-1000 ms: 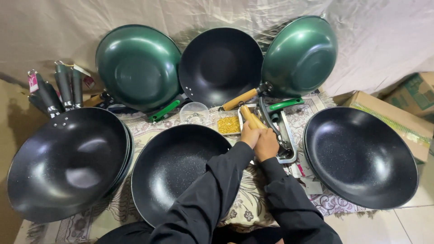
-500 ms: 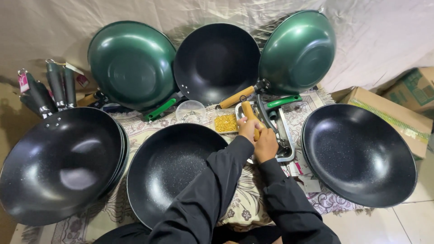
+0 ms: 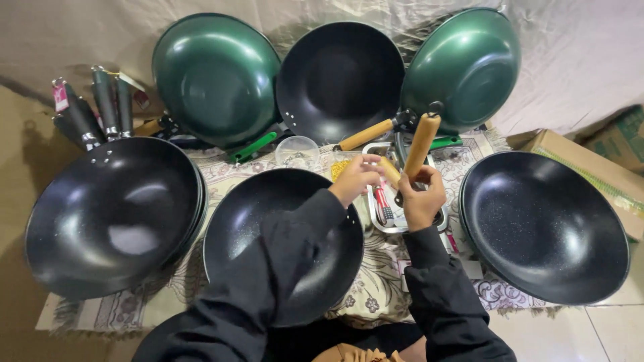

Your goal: Cleaning the interior of woks with a cloth and attaching wooden handles using a specialized fastening tool.

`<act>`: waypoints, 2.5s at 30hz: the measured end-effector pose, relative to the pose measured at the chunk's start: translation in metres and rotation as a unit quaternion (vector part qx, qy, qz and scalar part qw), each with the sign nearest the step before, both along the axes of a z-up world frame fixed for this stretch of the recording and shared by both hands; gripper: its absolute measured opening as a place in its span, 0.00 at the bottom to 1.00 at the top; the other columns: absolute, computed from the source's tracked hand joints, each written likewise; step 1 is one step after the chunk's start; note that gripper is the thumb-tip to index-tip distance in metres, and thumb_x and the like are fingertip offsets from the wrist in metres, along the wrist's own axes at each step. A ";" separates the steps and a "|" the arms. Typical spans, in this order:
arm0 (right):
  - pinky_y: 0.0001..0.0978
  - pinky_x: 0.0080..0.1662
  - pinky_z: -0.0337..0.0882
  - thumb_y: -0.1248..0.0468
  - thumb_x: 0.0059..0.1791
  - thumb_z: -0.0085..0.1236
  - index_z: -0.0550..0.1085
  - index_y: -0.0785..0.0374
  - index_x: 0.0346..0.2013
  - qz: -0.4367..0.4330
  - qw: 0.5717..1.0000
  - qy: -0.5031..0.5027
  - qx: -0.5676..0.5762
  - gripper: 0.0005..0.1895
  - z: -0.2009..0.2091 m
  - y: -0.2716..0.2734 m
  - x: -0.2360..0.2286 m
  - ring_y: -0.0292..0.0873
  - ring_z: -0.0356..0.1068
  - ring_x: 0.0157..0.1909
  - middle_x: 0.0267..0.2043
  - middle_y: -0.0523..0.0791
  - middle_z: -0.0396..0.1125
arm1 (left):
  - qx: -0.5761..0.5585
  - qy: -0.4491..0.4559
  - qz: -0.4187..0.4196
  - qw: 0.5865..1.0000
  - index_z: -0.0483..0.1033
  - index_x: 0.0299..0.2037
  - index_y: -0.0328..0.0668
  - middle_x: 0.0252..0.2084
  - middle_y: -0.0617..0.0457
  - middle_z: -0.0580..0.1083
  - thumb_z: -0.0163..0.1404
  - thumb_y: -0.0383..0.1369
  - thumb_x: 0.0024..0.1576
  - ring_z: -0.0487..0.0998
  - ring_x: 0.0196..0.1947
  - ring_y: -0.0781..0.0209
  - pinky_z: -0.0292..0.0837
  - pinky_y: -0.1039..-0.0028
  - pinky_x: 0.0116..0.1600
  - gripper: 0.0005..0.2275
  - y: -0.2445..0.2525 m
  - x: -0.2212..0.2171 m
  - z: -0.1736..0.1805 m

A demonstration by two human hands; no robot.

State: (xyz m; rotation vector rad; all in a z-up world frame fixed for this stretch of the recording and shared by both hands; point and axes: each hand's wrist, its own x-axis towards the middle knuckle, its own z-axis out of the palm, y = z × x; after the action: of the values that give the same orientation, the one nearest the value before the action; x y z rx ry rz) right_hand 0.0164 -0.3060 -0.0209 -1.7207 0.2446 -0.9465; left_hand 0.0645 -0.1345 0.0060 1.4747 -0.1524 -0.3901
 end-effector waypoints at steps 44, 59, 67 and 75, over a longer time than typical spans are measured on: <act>0.50 0.41 0.78 0.60 0.54 0.56 0.67 0.59 0.65 0.408 0.888 0.199 0.065 0.25 0.059 0.168 -0.098 0.58 0.73 0.48 0.51 0.62 0.71 | 0.329 -0.182 0.103 0.921 0.85 0.44 0.52 0.34 0.50 0.83 0.55 0.27 0.53 0.85 0.38 0.53 0.83 0.68 0.41 0.11 0.152 -0.129 0.021; 0.38 0.29 0.79 0.57 0.40 0.77 0.80 0.67 0.38 0.316 0.930 0.116 -0.149 0.20 0.015 0.132 -0.055 0.54 0.78 0.32 0.30 0.53 0.75 | 0.323 -0.209 0.045 0.922 0.73 0.51 0.57 0.39 0.54 0.82 0.54 0.24 0.52 0.83 0.39 0.59 0.79 0.72 0.45 0.18 0.164 -0.113 -0.009; 0.42 0.34 0.76 0.58 0.43 0.74 0.77 0.62 0.35 0.284 0.933 0.022 -0.220 0.15 -0.014 0.100 -0.027 0.53 0.77 0.34 0.29 0.51 0.75 | 0.729 -0.110 0.002 0.676 0.60 0.70 0.48 0.73 0.29 0.56 0.61 0.43 0.50 0.51 0.72 0.20 0.33 0.29 0.70 0.36 0.176 -0.121 0.021; 0.42 0.35 0.74 0.56 0.43 0.73 0.76 0.59 0.37 0.255 0.937 0.030 -0.235 0.16 -0.025 0.095 -0.035 0.54 0.77 0.34 0.28 0.50 0.74 | 0.735 0.038 -0.009 0.677 0.42 0.78 0.50 0.77 0.26 0.36 0.58 0.48 0.55 0.27 0.75 0.20 0.20 0.19 0.64 0.44 0.186 -0.110 0.033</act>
State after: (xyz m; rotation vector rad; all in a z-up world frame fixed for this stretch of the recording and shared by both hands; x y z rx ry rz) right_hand -0.0188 -0.2113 -0.0456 -2.1059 -0.4119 -0.5879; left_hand -0.0458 0.0519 0.0392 3.0613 0.3276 -0.6361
